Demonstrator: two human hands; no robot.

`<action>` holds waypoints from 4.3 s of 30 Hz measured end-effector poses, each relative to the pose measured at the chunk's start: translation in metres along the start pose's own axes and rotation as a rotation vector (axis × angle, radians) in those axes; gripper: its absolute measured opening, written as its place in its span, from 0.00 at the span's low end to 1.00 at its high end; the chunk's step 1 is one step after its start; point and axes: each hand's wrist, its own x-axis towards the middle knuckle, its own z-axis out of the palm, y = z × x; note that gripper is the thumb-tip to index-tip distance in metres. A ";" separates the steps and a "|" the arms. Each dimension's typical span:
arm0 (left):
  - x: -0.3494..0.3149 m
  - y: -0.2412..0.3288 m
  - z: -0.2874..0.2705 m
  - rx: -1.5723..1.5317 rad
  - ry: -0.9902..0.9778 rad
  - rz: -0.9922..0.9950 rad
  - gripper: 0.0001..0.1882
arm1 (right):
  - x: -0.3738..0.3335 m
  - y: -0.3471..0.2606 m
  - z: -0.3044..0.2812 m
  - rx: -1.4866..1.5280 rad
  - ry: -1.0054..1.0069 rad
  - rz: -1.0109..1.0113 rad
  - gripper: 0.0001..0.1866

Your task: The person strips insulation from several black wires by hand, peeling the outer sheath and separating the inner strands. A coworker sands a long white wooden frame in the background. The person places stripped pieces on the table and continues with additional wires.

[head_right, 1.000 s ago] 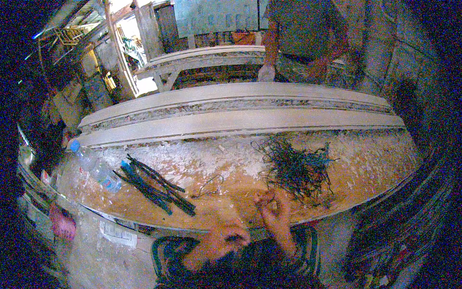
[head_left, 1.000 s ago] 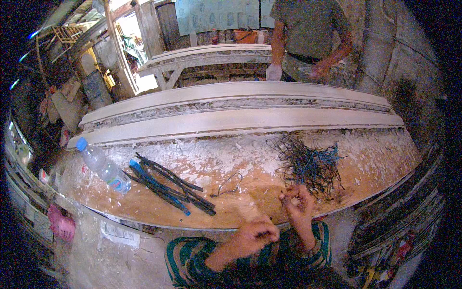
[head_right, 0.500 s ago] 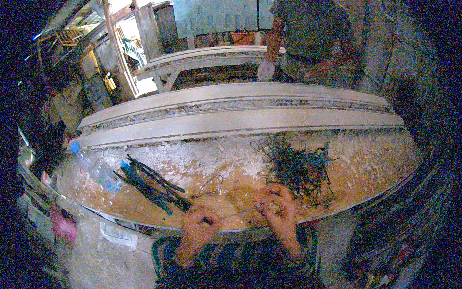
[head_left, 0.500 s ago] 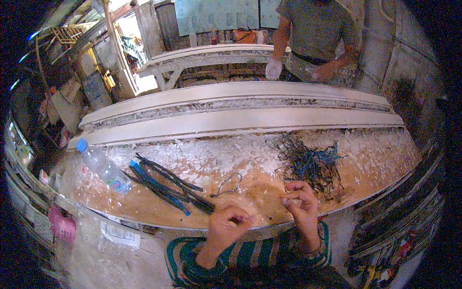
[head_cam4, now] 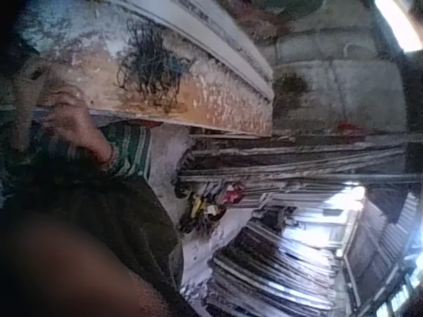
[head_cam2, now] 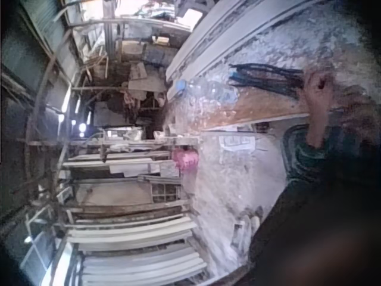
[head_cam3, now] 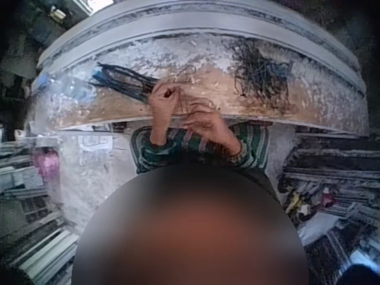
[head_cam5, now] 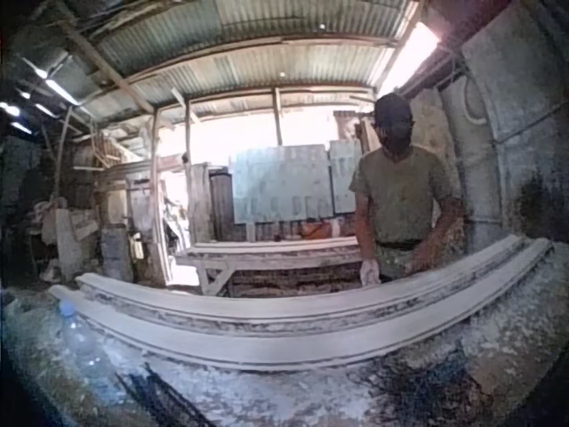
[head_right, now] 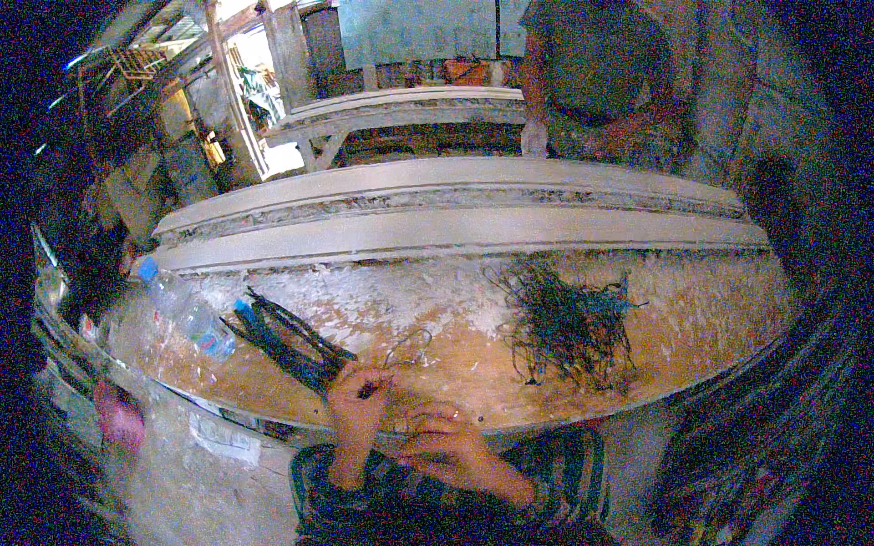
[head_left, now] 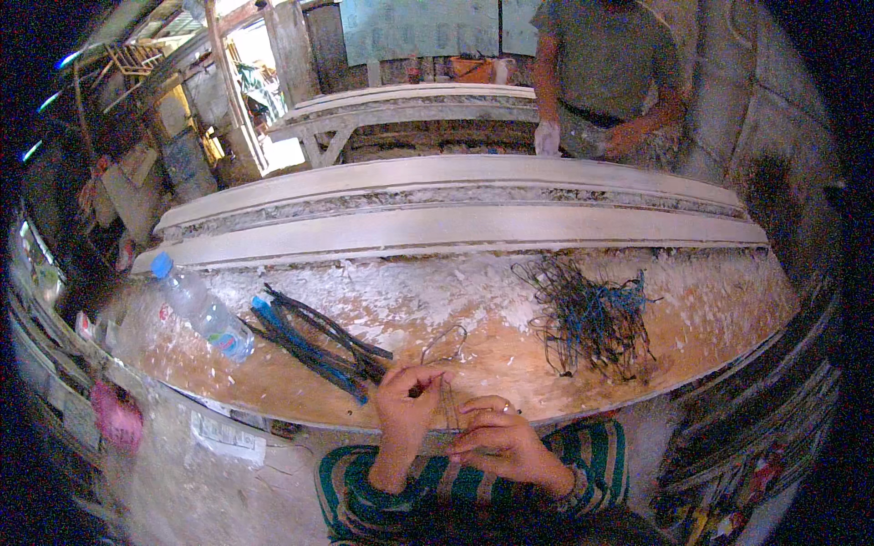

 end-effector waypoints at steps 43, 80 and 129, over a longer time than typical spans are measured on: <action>-0.001 -0.016 0.009 -0.069 -0.072 -0.084 0.05 | -0.006 0.009 -0.030 -0.027 -0.127 0.034 0.11; 0.008 -0.003 -0.008 -0.312 -0.447 -0.336 0.04 | -0.015 0.034 -0.042 -0.067 0.548 0.450 0.04; 0.029 -0.103 -0.095 0.678 -0.039 -0.128 0.11 | -0.041 0.065 -0.103 -0.813 0.729 0.360 0.06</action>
